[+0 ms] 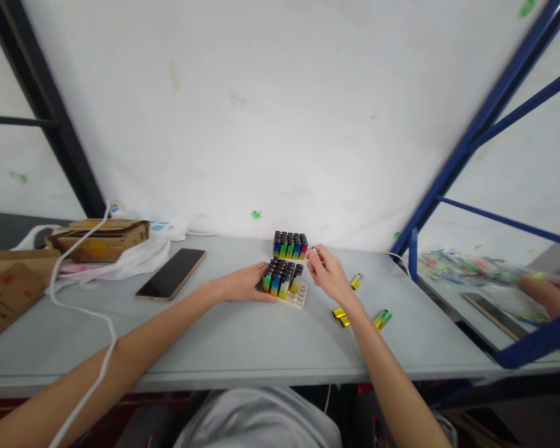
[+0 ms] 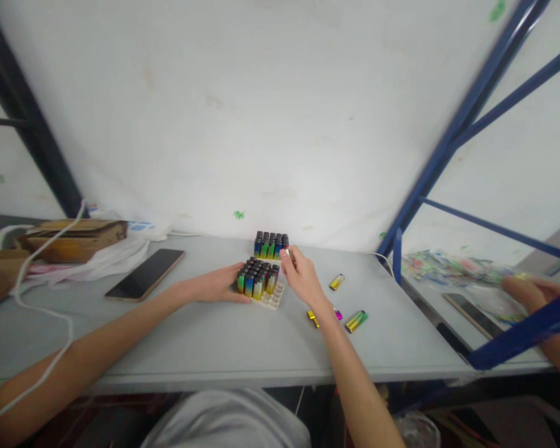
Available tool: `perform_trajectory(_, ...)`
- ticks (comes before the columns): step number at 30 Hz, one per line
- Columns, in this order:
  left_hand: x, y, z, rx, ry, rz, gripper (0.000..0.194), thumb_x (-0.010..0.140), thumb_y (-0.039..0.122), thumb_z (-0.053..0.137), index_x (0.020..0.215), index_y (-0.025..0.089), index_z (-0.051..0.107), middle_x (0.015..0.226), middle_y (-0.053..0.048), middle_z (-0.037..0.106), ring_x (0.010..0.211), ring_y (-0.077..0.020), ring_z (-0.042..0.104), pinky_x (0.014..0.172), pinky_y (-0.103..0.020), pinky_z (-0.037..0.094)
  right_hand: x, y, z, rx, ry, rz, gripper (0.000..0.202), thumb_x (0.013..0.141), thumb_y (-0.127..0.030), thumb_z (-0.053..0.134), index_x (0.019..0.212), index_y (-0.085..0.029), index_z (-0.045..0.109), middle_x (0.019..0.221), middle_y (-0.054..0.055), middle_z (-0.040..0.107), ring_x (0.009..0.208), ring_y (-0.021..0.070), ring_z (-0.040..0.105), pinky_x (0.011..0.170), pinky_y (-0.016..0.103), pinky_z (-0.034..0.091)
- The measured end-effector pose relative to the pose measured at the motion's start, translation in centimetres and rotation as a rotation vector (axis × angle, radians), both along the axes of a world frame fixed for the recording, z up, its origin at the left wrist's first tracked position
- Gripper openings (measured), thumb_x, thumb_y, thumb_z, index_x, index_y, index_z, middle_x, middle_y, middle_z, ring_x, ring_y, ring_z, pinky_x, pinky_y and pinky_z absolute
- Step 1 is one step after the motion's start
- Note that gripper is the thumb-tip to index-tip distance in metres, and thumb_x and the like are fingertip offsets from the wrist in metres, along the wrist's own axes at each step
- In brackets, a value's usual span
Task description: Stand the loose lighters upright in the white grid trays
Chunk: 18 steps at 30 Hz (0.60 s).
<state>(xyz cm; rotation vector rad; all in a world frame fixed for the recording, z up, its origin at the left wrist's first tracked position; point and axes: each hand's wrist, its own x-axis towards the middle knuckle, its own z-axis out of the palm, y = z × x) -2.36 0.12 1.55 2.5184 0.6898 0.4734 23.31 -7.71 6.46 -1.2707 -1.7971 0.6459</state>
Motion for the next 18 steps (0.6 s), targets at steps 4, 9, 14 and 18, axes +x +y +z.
perform_trajectory(4,0.0,0.0,0.0,-0.003,0.016,0.011,0.076,0.082,0.058,0.077,0.144,0.021,0.054,0.142,-0.012,0.058,0.131,-0.0336,0.056,0.120,-0.045,0.038,0.2,-1.3,1.9,0.194,-0.269,0.041,0.044,0.104,-0.057,0.043,0.083,-0.021,0.057,0.080,0.003,0.061,0.070,0.0157,0.055,0.067,0.027,0.043)
perform_trajectory(9,-0.1,0.1,0.0,0.001,0.027,0.007,0.071,0.082,0.056,0.077,0.140,0.021,0.057,0.138,-0.012,0.060,0.128,-0.0342,0.058,0.116,-0.044,0.042,0.6,-2.0,2.5,0.072,-0.489,0.186,0.040,0.103,-0.047,0.051,0.077,-0.019,0.062,0.066,-0.001,0.061,0.061,0.0139,0.053,0.061,0.026,0.036)
perform_trajectory(14,-0.1,0.1,-0.1,0.001,0.018,0.012,0.076,0.081,0.058,0.078,0.142,0.020,0.055,0.141,-0.013,0.058,0.131,-0.0353,0.056,0.118,-0.045,0.041,0.9,-1.6,1.8,-0.029,-0.468,0.227,0.033,0.101,-0.039,0.055,0.081,-0.017,0.069,0.072,0.001,0.072,0.064,0.0157,0.062,0.062,0.025,0.040)
perform_trajectory(18,-0.1,0.2,-0.2,-0.004,0.007,0.008,0.077,0.081,0.058,0.078,0.144,0.021,0.053,0.144,-0.012,0.058,0.131,-0.0344,0.057,0.118,-0.045,0.041,0.9,-1.3,1.4,-0.076,-0.458,0.253,0.032,0.100,-0.036,0.055,0.077,-0.018,0.067,0.075,0.003,0.074,0.068,0.0177,0.067,0.064,0.025,0.044)
